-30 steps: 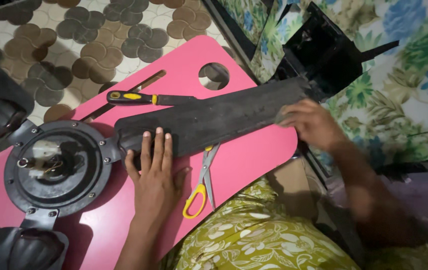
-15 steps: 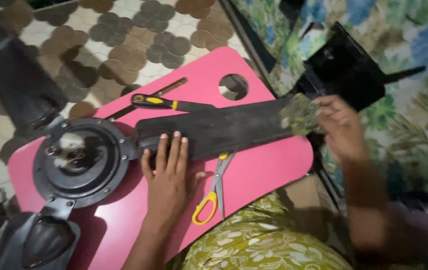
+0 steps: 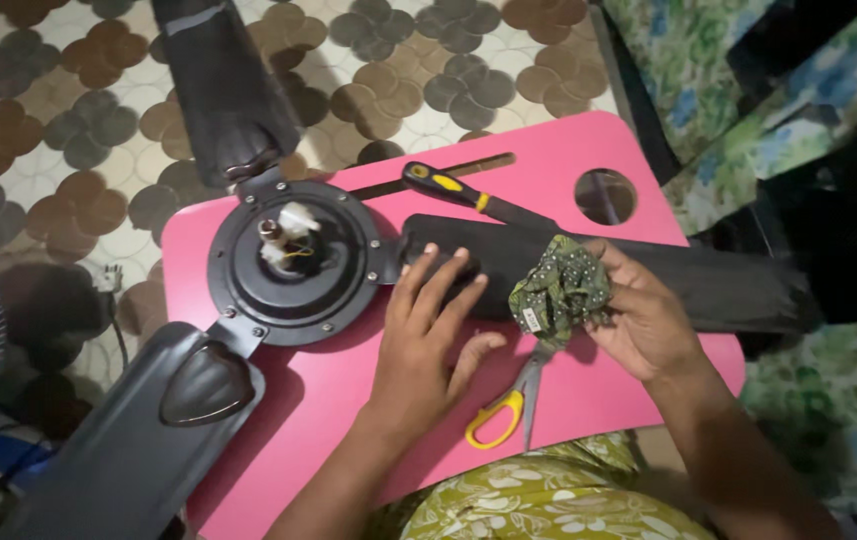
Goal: The person uses a small cloth to wipe the central hub and blades of a ceiling fan resting on a pink table. They rotate the fan to access different blades and continue wiping each blade and the hub area.
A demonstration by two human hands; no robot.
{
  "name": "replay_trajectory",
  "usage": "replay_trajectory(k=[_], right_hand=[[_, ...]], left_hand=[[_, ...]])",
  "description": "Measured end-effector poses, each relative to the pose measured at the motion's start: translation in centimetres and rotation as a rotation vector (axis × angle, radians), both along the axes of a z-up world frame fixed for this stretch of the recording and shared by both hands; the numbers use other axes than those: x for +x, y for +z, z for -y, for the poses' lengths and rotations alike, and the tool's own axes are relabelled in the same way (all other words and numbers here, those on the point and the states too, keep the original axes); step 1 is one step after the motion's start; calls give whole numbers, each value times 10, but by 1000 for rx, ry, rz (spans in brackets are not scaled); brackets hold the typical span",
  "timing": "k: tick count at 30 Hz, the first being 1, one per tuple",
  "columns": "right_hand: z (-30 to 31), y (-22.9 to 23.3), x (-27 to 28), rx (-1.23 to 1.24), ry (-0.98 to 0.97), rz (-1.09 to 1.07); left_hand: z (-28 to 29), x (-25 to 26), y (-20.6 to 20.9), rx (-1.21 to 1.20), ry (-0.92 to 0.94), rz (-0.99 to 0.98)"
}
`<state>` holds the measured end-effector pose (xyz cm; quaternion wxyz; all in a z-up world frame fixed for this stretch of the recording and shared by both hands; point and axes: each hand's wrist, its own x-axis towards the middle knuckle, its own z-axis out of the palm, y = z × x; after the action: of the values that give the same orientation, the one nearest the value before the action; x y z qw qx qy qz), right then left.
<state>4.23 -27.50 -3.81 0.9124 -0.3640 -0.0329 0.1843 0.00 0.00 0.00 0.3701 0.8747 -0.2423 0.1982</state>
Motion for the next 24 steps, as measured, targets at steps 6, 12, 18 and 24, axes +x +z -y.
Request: replay_trajectory(k=[6,12,18,24], right_hand=[[-21,8,8,-37,41,-18],[-40,10,9,-210,9,6],[-88,24,-16,-1046,-259,612],[-111,45,-32,-1156,-262,884]], left_hand=[[-6,-3,15,-266,2,-130],[-1,-6,8,-689,-98,-558],[4,2,-12,-977,-106,-622],[-3,4,-9,-946,-53,-515]])
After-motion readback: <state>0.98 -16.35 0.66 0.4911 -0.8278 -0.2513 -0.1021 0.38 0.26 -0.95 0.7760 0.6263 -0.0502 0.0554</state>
